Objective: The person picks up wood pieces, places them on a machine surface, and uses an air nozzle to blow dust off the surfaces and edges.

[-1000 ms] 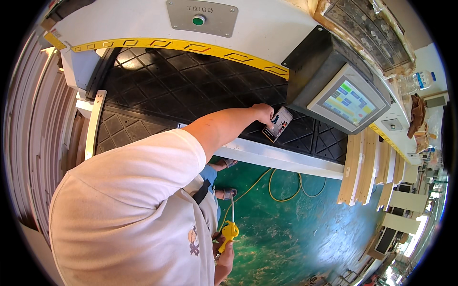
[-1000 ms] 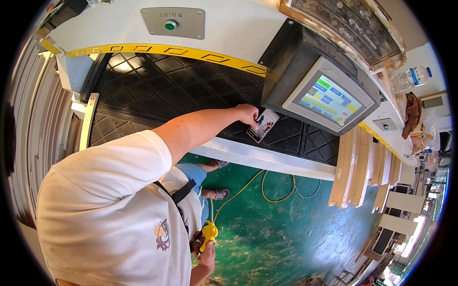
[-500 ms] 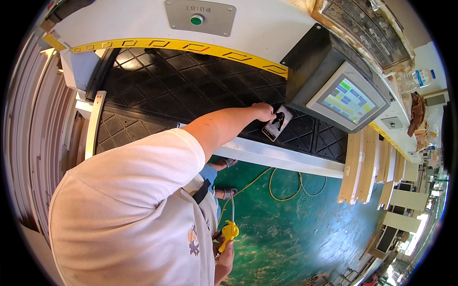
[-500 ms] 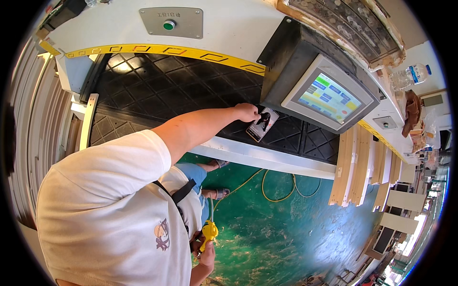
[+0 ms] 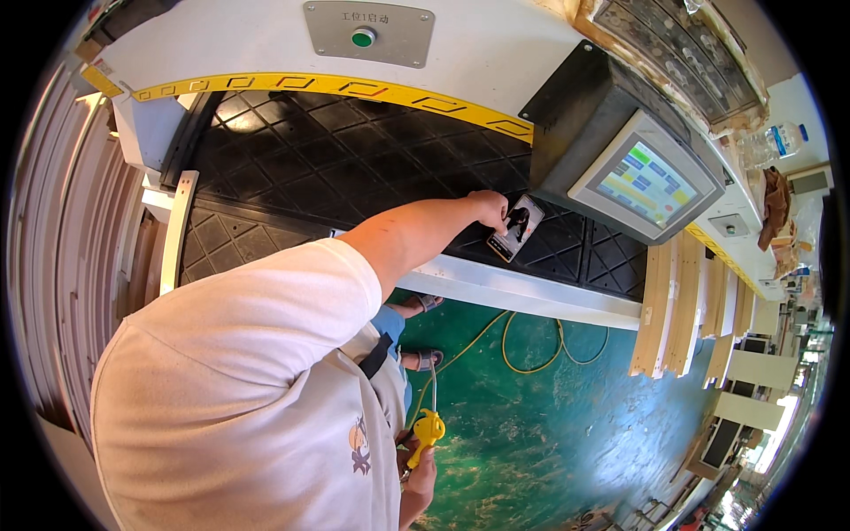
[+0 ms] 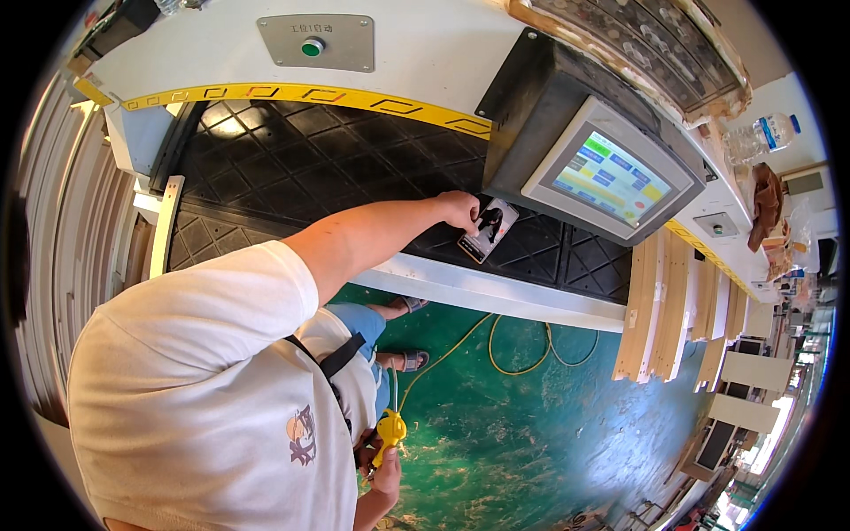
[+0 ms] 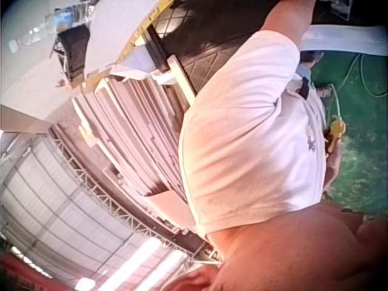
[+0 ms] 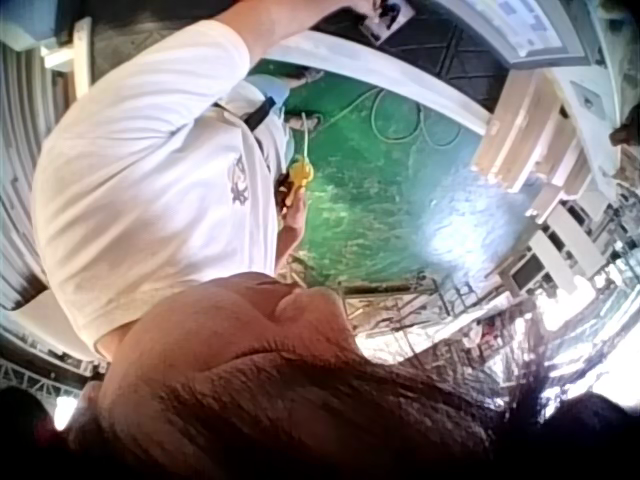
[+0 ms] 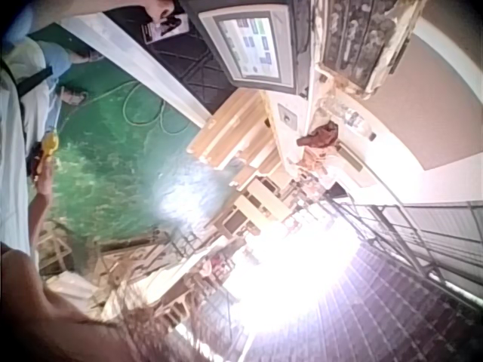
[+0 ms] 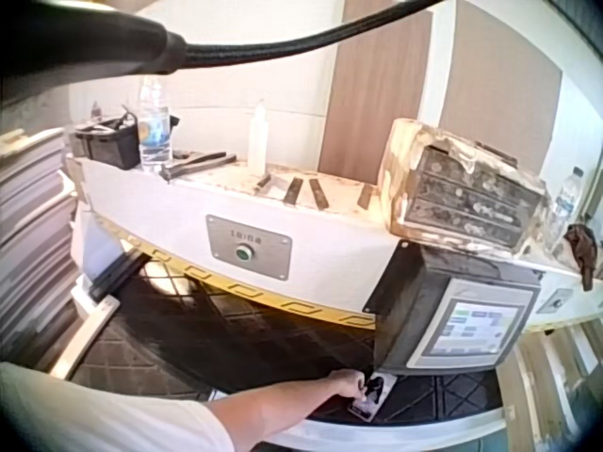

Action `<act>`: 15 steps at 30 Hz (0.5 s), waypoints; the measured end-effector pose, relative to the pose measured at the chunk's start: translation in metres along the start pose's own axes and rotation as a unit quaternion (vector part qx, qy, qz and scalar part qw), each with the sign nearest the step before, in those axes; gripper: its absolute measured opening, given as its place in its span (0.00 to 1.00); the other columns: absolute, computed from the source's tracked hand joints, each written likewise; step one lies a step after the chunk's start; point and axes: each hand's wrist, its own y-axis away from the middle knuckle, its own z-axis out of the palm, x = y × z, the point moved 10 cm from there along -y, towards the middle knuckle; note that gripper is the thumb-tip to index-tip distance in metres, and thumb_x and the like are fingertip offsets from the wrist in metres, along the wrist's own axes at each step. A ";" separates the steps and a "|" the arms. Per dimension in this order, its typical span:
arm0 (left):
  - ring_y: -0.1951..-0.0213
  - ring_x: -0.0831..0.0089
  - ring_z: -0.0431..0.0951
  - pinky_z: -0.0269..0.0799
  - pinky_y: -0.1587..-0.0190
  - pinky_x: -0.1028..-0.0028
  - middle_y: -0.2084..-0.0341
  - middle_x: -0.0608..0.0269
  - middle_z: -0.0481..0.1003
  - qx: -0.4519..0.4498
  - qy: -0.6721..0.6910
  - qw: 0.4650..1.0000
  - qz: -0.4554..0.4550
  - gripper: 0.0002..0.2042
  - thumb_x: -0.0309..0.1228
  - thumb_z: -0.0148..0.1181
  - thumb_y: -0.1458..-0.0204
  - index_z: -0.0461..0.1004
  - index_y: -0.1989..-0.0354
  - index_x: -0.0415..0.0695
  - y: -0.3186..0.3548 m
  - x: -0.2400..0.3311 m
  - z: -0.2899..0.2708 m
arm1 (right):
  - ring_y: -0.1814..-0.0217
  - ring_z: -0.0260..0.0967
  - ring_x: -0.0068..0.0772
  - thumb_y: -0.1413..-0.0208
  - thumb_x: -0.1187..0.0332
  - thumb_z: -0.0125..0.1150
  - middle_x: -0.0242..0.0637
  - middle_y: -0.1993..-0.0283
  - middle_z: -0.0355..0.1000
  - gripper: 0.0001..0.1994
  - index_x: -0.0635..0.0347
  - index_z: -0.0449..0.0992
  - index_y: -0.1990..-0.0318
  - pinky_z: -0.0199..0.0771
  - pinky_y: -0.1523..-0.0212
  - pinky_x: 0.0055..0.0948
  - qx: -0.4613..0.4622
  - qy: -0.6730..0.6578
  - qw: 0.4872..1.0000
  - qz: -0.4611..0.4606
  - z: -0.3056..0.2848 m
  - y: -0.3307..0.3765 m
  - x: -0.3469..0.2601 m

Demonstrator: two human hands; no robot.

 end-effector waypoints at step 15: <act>0.44 0.51 0.80 0.75 0.44 0.54 0.49 0.53 0.82 0.068 0.036 0.996 -0.043 0.26 0.58 0.50 0.34 0.83 0.51 0.48 -0.001 -0.013 -0.008 | 0.84 0.60 0.26 0.39 0.30 0.58 0.42 0.58 0.73 0.36 0.58 0.71 0.48 0.57 0.85 0.26 0.097 -0.123 0.984 -0.080 -0.027 0.022 -0.023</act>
